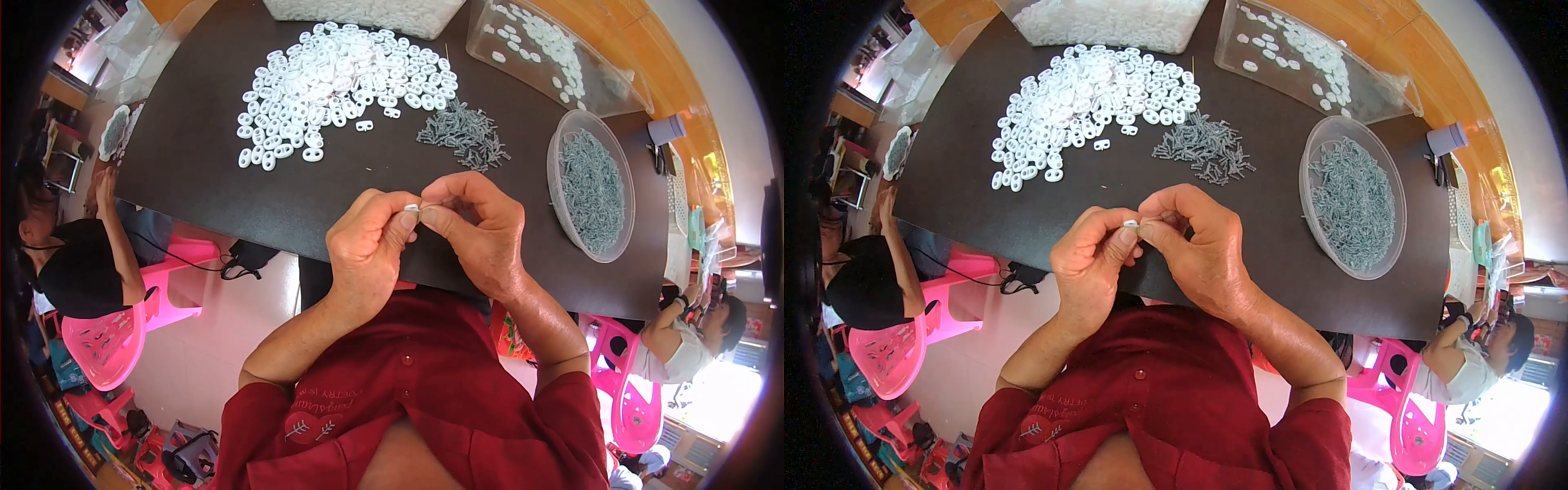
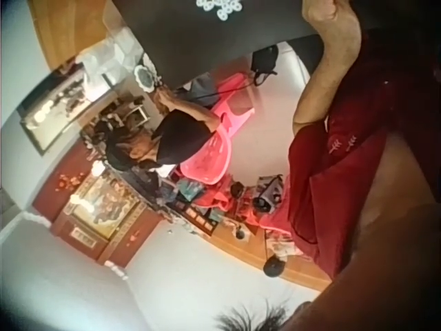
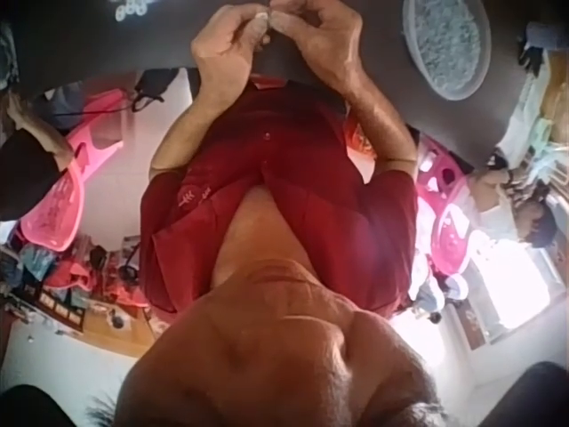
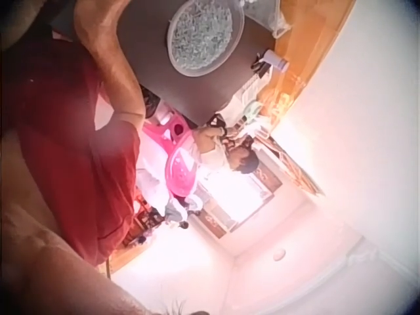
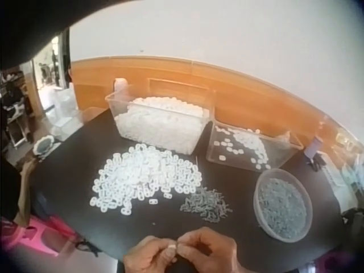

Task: The recorder is assembling small plastic components by inserting metal pins into circular white plastic parts.

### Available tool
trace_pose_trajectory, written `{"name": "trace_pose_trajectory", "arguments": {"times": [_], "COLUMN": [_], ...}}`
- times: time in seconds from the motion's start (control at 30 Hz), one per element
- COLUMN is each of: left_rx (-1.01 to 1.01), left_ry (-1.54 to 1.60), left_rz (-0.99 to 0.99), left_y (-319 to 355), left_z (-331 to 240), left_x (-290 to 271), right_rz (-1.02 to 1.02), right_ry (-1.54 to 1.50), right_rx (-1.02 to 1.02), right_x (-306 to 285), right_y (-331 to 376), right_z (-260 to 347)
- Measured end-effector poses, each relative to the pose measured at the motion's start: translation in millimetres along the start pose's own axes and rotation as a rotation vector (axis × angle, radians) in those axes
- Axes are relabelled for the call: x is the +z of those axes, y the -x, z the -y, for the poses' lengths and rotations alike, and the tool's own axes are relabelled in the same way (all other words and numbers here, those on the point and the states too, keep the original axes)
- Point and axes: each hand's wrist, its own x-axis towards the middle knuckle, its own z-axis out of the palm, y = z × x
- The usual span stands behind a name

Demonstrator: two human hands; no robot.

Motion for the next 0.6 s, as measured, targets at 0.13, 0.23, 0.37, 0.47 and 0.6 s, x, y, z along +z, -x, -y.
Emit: {"name": "trace_pose_trajectory", "arguments": {"times": [0.13, 0.23, 0.37, 0.47, 0.6], "left_rx": [-0.22, -0.238, -0.236, -0.233, -0.201], "left_ry": [0.337, 0.395, 0.36, 0.337, 0.288], "left_rz": [-0.024, -0.022, -0.015, -0.024, -0.039], "left_y": [-1.1, -1.3, -2.1, -1.8, 0.8], "left_z": [0.0, 1.3, 0.4, -0.8, -0.9], "left_x": [-3.4, -4.6, -4.7, -2.5, 0.4], "right_rz": [0.044, 0.018, 0.018, 0.01, -0.035], "right_ry": [-0.066, -0.102, 0.029, 0.192, 0.248], "right_rx": [-0.04, -0.007, -0.071, -0.228, -0.326], "right_x": [-1.2, 1.0, 0.5, -0.7, 6.7], "right_y": [-2.0, -0.8, -2.2, -4.7, -5.7], "right_z": [0.1, 1.8, -5.8, -7.9, -9.2]}}
